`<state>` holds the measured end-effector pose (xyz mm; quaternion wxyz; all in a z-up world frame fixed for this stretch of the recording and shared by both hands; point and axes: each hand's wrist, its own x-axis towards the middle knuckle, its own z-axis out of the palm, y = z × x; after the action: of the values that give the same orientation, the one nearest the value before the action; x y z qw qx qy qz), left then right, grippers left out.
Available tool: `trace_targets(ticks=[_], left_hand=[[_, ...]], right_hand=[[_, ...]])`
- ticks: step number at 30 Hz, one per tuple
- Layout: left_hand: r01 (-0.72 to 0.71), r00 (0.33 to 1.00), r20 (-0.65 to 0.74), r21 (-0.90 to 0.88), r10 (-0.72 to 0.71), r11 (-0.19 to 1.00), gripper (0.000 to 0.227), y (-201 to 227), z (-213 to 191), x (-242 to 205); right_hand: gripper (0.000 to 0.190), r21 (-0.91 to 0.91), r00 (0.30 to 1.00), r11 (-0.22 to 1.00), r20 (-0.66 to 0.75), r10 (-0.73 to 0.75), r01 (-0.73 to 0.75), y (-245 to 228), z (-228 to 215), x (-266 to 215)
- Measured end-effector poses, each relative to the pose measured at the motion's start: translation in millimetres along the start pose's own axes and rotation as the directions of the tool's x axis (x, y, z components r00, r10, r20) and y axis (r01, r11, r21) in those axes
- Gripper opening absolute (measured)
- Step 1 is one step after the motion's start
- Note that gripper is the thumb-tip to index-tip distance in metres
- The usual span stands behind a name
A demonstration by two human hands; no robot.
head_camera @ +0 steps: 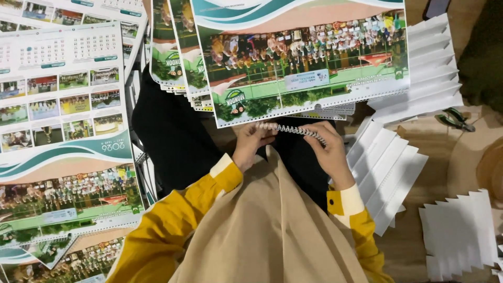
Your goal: The person sits and assembles wall calendars by hand. They pick up a stack of printed calendar pages, align them, and insert a metal spiral binding wire through the pre-punched holes along the top edge. They then close the spiral to secure the pages together and place the finished calendar on a growing stack.
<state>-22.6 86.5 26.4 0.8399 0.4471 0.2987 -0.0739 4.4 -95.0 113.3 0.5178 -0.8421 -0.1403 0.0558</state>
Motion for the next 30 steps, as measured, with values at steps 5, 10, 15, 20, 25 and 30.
trace_targets(ticks=[5,10,15,20,25,30], left_hand=[[0.034,0.973,0.230,-0.109,-0.008,0.993,0.034,34.0,-9.0,-39.0],[0.088,0.995,0.051,-0.125,-0.082,0.988,0.034,28.5,-28.9,-29.7],[0.130,0.991,0.028,-0.172,-0.127,0.976,0.032,17.6,-33.3,-26.7],[0.014,0.996,-0.089,-0.212,-0.033,0.977,0.023,20.9,-31.8,-25.6],[-0.022,0.992,-0.124,-0.187,-0.002,0.982,0.025,19.3,-27.3,-26.6],[-0.059,0.987,-0.160,-0.188,0.029,0.980,0.025,29.2,-19.5,-30.9]], right_hand=[[0.020,-0.151,0.976,0.988,0.218,-0.009,0.043,-7.3,3.2,16.7],[0.016,-0.181,0.937,0.982,0.350,0.013,0.054,-22.6,12.2,25.8],[0.017,-0.217,0.938,0.973,0.347,0.002,0.078,-14.5,10.2,28.6],[0.015,-0.119,0.949,0.952,0.111,0.295,-0.282,23.0,0.9,25.8],[0.022,0.412,0.862,0.771,0.081,0.500,-0.485,70.4,6.8,12.2],[0.019,0.793,0.800,0.453,0.072,0.596,-0.409,79.3,36.3,11.6]])
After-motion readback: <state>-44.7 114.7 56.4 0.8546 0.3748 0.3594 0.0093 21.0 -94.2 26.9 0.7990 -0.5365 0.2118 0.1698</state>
